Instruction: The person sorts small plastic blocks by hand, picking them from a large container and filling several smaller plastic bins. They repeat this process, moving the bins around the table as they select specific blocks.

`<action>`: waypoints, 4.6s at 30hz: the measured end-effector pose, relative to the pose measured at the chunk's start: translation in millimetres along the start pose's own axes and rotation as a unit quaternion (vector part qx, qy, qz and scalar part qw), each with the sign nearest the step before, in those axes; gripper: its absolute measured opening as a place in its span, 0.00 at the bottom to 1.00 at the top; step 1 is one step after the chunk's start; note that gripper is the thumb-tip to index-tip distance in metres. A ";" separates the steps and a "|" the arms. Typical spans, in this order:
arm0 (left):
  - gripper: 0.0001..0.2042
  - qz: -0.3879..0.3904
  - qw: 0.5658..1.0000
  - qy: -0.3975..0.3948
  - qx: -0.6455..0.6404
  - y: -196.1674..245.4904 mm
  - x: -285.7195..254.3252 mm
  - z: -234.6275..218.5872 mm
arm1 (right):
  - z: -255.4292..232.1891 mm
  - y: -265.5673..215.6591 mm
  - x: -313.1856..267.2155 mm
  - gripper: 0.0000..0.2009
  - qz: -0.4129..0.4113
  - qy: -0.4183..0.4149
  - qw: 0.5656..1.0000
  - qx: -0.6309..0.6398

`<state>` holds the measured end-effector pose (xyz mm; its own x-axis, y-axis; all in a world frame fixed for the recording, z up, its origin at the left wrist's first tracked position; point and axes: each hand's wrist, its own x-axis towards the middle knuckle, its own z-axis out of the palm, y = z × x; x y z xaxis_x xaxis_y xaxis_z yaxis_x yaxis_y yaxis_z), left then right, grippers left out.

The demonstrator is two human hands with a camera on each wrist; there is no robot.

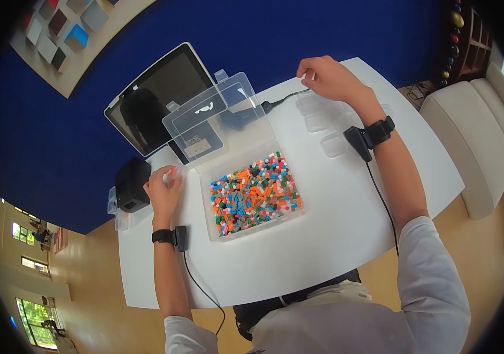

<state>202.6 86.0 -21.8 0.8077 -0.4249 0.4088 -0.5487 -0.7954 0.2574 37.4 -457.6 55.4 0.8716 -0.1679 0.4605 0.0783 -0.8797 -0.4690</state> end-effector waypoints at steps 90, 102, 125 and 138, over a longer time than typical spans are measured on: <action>0.11 -0.011 0.913 0.161 -0.374 130.7 -87.5 -31.5 | 12.1 -129.1 -23.1 0.16 -0.220 0.012 0.971 0.088; 0.06 -0.037 0.905 0.168 -0.389 121.7 -85.7 -28.6 | -1.8 98.7 -13.5 0.20 0.132 0.098 0.975 -0.147; 0.12 -0.068 0.974 0.189 -0.110 27.5 -71.2 -31.0 | -14.9 69.4 -10.7 0.23 0.062 0.012 0.990 -0.126; 0.21 -0.094 0.987 0.115 -0.057 -24.3 -67.7 -8.9 | 7.4 -53.2 -9.8 0.11 -0.152 0.066 0.983 -0.079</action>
<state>159.3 138.0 -47.9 0.8339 -0.1542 0.5299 -0.4251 -0.7918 0.4385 28.2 -405.8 70.3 0.7485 0.0661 0.6599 0.2396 -0.9548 -0.1761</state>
